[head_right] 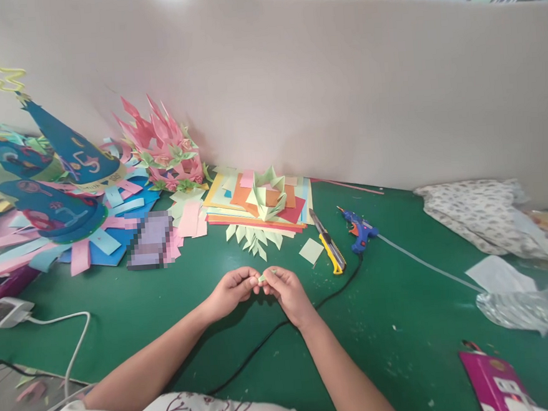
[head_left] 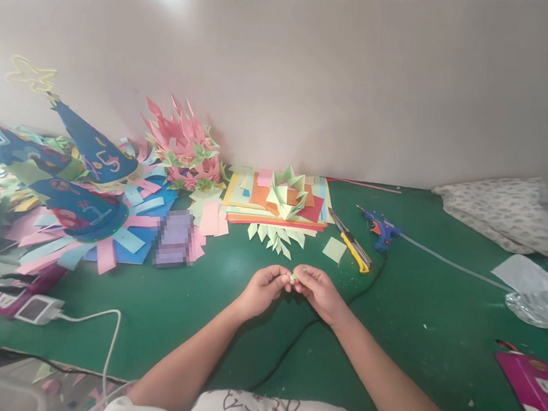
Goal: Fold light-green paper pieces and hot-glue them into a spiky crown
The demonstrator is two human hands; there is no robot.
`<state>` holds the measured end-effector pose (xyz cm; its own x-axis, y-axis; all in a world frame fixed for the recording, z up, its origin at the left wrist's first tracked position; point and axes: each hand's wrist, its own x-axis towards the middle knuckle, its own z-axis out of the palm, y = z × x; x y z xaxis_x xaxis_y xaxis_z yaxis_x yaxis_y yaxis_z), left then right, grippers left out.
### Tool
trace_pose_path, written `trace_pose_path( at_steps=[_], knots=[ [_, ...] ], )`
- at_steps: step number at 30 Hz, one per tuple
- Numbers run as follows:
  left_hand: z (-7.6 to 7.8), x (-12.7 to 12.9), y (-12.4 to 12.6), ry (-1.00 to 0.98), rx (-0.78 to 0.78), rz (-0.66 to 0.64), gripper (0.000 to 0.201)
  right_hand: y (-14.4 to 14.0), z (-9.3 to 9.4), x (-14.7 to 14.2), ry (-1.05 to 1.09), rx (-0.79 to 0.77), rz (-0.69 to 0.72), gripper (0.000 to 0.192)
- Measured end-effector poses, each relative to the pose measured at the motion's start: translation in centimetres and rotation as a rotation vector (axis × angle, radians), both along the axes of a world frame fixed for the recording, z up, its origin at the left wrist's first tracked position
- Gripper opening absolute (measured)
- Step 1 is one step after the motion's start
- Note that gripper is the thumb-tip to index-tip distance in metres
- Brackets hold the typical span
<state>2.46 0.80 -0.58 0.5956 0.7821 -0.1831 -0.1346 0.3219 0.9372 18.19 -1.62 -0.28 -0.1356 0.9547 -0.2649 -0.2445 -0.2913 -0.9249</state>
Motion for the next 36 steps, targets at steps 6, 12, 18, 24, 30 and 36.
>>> trace_pose_path(
  at_steps=[6,12,18,24,30,36],
  knots=[
    [-0.1,-0.3,0.0,0.025,0.071,-0.007,0.038,0.2,0.5,0.5,-0.063,0.039,0.014,0.031],
    [0.2,-0.2,0.0,0.209,0.292,0.066,0.034,0.3,0.7,1.6,-0.243,0.1,-0.002,0.032],
    [-0.5,-0.3,0.5,0.36,0.315,0.317,0.029,0.7,1.5,2.4,-0.858,0.449,-0.197,0.022],
    [-1.0,-0.7,1.0,0.374,0.28,0.431,0.033,2.1,0.0,3.5,-1.274,0.764,-0.111,0.027],
    [-0.9,-0.6,1.1,0.38,0.317,0.419,0.03,2.7,-0.7,2.9,-1.468,0.786,0.023,0.029],
    [-1.1,-0.7,1.1,0.397,0.334,0.416,0.029,2.6,-0.6,3.9,-1.405,0.77,-0.106,0.032]
  ],
)
